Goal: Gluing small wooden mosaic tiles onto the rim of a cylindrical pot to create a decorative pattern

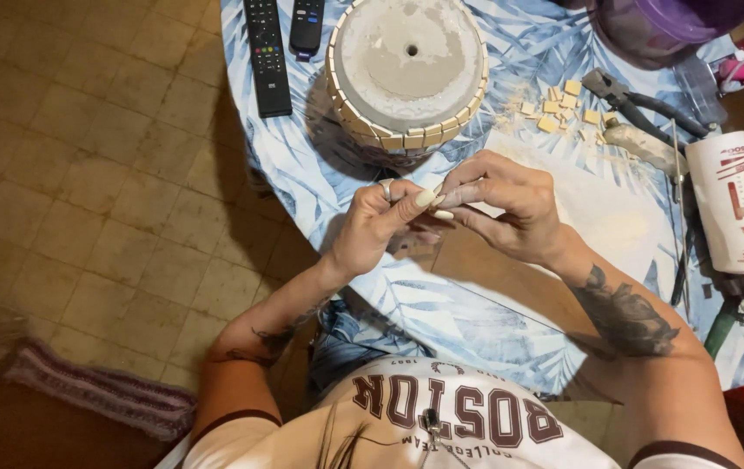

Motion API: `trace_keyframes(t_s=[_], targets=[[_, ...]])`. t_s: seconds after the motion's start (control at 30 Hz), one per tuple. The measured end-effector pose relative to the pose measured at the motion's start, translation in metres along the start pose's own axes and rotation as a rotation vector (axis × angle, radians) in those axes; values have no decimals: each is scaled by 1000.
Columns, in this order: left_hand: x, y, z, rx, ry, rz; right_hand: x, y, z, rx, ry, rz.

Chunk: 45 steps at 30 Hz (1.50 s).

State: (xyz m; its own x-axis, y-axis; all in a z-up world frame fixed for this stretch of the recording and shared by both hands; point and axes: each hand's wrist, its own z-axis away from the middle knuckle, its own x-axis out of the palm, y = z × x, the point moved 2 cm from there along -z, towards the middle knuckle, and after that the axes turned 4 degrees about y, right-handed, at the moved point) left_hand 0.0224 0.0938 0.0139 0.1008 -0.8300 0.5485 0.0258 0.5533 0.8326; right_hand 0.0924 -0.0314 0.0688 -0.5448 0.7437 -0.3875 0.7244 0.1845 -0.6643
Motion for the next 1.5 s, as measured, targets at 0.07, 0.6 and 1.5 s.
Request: trace_keyframes(t_s=[0.07,0.6,1.5], targets=[[1,0,-2,-19,6,40,0,2,0,16,14,2],[-11,-14,-8,81,259,205,13,15,9,-94,183,336],[-26,-11,1,538,277,-156,26,25,-17,-335,189,517]])
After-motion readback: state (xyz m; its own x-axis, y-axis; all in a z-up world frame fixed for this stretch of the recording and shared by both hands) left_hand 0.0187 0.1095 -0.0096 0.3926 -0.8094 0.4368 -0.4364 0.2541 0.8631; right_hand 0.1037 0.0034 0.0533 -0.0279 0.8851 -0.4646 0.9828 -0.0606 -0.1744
